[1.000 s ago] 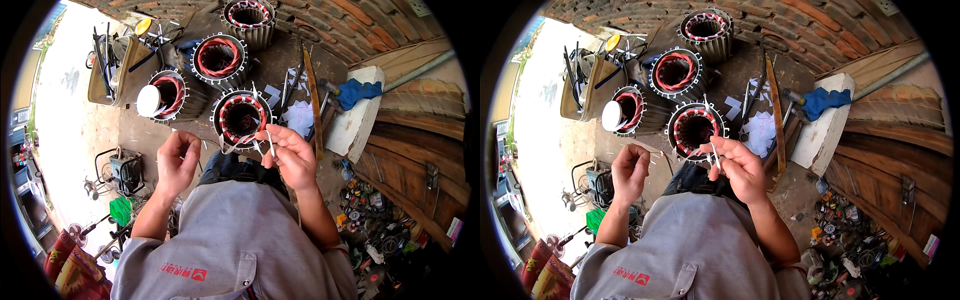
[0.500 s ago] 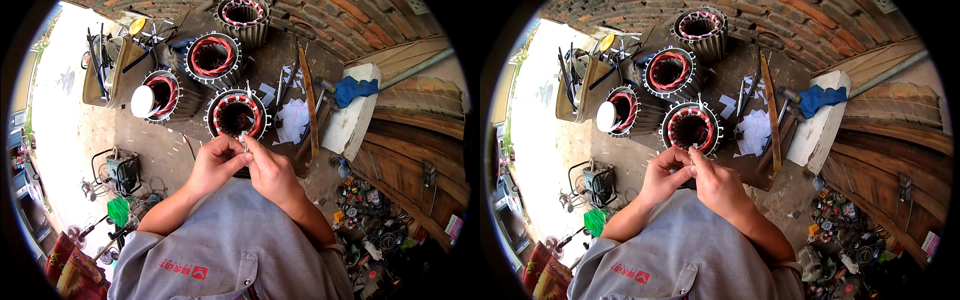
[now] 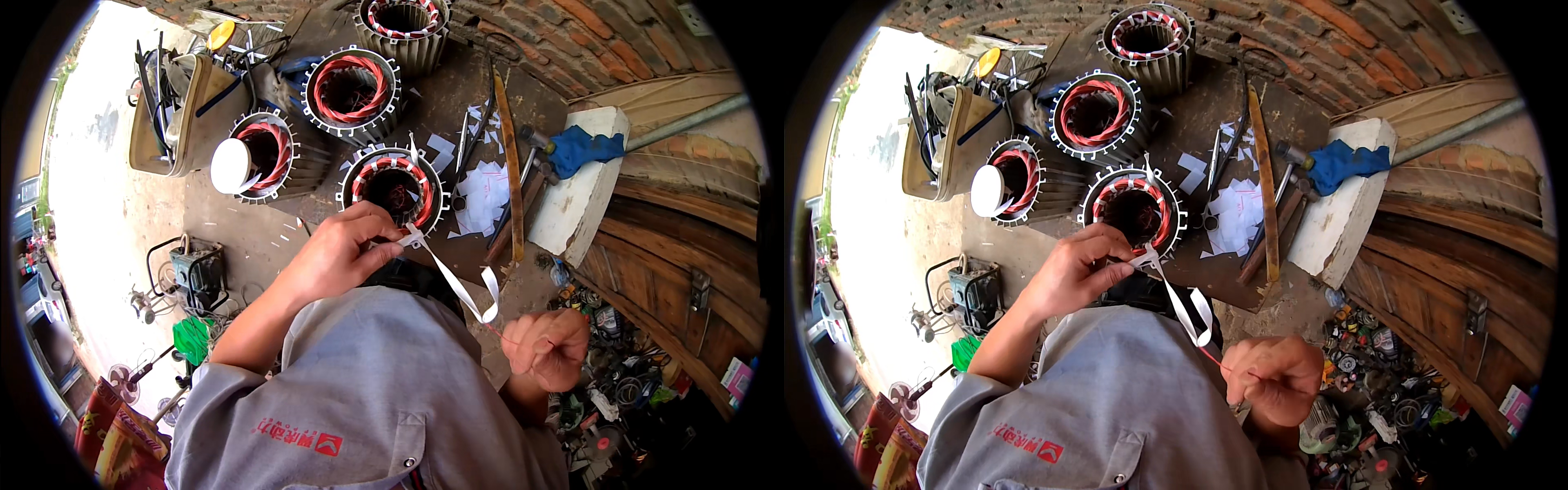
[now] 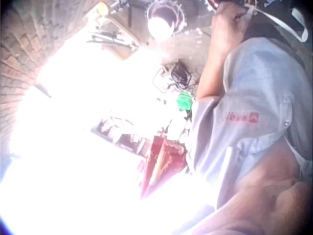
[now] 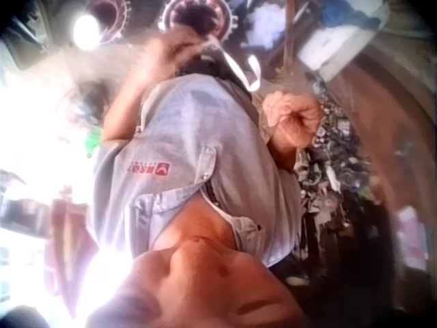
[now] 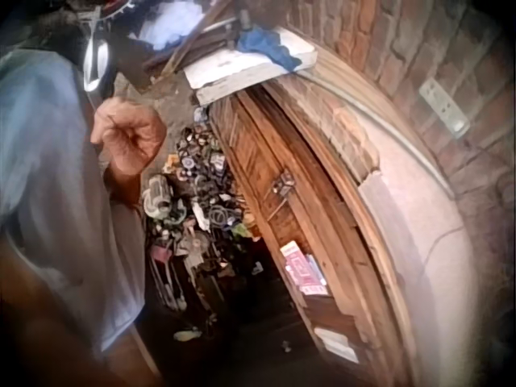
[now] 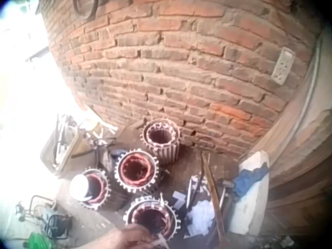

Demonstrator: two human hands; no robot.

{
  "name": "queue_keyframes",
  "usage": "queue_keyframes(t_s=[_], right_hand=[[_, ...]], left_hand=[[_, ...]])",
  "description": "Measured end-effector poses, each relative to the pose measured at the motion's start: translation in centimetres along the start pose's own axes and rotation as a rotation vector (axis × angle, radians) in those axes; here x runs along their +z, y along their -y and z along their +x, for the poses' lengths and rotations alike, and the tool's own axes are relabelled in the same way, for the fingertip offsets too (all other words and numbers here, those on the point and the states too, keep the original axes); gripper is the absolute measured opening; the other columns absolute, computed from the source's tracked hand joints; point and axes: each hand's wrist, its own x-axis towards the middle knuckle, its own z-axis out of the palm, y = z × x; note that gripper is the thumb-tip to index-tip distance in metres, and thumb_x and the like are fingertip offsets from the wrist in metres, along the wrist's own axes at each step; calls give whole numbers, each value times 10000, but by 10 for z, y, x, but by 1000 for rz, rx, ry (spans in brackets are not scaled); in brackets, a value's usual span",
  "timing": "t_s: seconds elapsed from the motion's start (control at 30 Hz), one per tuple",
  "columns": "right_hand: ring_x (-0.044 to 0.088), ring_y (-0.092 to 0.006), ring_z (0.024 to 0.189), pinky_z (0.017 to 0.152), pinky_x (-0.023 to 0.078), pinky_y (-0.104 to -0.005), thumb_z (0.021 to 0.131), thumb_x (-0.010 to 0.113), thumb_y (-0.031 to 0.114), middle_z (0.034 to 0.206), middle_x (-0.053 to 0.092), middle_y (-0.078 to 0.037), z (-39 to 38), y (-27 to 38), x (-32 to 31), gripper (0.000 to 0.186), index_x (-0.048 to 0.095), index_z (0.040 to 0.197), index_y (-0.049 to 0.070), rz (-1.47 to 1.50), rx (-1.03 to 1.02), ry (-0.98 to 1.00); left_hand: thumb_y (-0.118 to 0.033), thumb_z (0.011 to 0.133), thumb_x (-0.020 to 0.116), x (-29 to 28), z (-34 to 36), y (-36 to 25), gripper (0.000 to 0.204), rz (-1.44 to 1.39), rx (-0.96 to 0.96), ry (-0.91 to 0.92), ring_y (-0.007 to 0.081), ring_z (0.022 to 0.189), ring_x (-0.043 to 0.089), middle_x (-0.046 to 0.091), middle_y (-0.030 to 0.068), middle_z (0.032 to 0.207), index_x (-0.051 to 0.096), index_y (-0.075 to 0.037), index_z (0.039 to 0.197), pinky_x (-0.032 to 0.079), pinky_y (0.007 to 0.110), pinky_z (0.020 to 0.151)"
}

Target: The person winds white insulating tape around the copper windings of a motor stator. They repeatedly wrap the tape around the stator's teeth and slots to secure the copper coils, adjusting the stator's position as needed.

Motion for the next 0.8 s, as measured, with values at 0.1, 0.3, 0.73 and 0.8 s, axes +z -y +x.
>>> queue_keyframes(t_s=[0.1,0.3,0.73,0.8], right_hand=[[596,-250,552,495,448,-358,927,602,-48,725,676,-219,-3,31,1,59,626,956,-93,156,-30,191],[551,-222,491,457,413,-342,928,618,19,671,662,-218,-21,51,-7,130,628,843,-79,405,-289,428],[430,-85,603,549,324,-234,971,582,54,701,541,-30,-30,-19,-70,133,613,1063,-36,-424,171,-772],[513,-103,636,586,409,-243,978,603,79,742,598,-34,-28,-30,-79,131,644,1033,-33,-823,242,-735]], left_hand=[[-54,858,708,-18,21,10,151,226,19,84,298,892,684,667,100,1011,687,-17,1003,552,394,734],[-212,877,682,-7,53,25,148,695,149,375,279,743,679,664,30,927,705,-120,991,557,408,633],[-194,827,677,-10,63,24,102,698,250,402,260,734,672,658,27,833,699,-128,901,529,398,579],[-191,812,684,-8,61,21,107,781,186,354,260,732,670,658,28,833,695,-121,891,527,400,572]])
